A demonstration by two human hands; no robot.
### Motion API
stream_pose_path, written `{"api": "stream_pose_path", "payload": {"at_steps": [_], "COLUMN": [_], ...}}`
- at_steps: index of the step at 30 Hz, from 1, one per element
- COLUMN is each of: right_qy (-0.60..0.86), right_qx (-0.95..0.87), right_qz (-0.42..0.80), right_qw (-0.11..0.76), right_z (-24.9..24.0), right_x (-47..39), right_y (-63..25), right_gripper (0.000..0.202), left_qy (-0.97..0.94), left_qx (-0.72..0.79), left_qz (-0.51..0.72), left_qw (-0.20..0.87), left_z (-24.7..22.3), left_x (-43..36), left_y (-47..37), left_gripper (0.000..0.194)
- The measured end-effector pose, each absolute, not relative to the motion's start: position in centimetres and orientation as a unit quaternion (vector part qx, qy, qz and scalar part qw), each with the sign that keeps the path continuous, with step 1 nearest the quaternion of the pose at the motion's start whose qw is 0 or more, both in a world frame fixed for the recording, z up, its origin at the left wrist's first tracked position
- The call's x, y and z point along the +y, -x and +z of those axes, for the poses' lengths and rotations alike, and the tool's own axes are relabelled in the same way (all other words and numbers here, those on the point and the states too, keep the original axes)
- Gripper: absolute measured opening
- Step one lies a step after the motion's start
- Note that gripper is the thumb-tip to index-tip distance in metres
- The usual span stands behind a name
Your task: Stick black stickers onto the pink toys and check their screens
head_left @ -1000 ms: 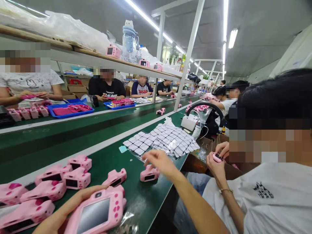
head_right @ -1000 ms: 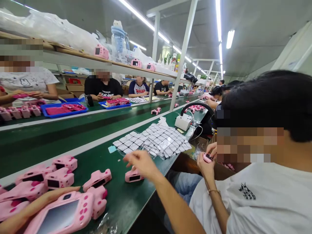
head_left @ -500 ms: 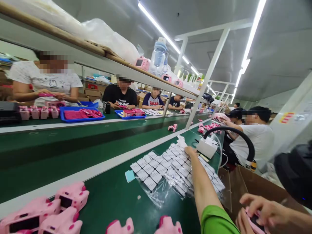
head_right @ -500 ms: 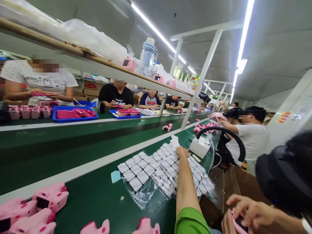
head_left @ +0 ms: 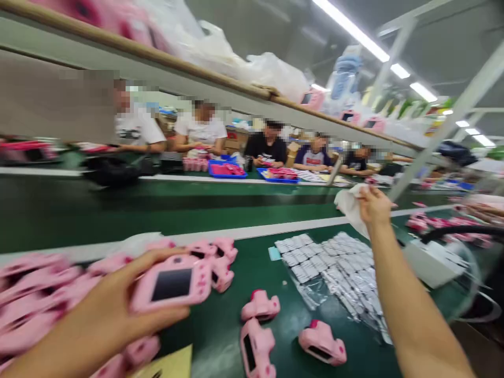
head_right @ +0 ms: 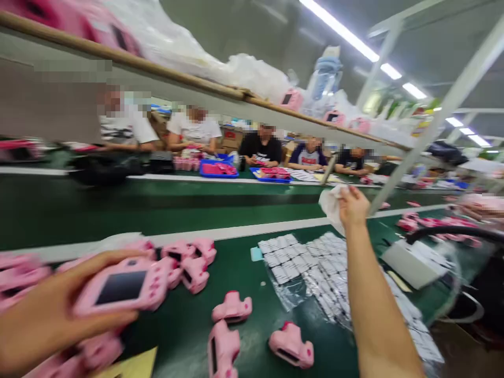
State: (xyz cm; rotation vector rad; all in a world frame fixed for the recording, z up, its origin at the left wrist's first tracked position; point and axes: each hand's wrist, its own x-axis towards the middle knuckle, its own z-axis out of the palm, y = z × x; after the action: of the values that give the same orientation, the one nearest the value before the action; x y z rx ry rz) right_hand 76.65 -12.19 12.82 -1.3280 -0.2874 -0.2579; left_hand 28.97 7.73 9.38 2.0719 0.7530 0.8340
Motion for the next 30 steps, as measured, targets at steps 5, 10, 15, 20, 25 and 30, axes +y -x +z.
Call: {"api": "stream_pose_path", "payload": {"at_steps": [5, 10, 15, 20, 25, 30], "right_qy": [0.437, 0.392, 0.527, 0.614, 0.551, 0.547], "right_qx": [-0.265, -0.358, -0.324, -0.380, -0.599, -0.661], "right_qz": [0.002, 0.173, 0.195, 0.112, -0.142, -0.210], "right_qw": [0.860, 0.830, 0.761, 0.682, 0.563, 0.469], "right_z": [17.2, 19.1, 18.6, 16.1, 14.2, 11.9], "right_x": [-8.8, -9.9, -12.5, -13.8, -13.0, -12.6], "right_y": [-66.1, -52.8, -41.7, -33.3, -29.1, -27.8], "right_gripper": [0.005, 0.019, 0.034, 0.030, 0.012, 0.035], "left_qy": [-0.804, -0.772, -0.783, -0.776, -0.771, -0.773], "left_qx": [0.289, 0.284, 0.255, 0.251, 0.230, 0.224], "left_qz": [0.259, 0.226, 0.270, 0.253, 0.266, 0.289], "left_qw": [0.451, 0.522, 0.499, 0.520, 0.530, 0.519], "left_z": [14.1, 15.8, 16.3, 16.4, 16.3, 16.2], "left_x": [3.5, 0.9, -0.3, -1.3, -1.9, -2.0], "left_y": [-25.7, -22.5, -19.0, -16.7, -15.4, -14.9], "left_gripper": [0.059, 0.062, 0.056, 0.057, 0.055, 0.055]}}
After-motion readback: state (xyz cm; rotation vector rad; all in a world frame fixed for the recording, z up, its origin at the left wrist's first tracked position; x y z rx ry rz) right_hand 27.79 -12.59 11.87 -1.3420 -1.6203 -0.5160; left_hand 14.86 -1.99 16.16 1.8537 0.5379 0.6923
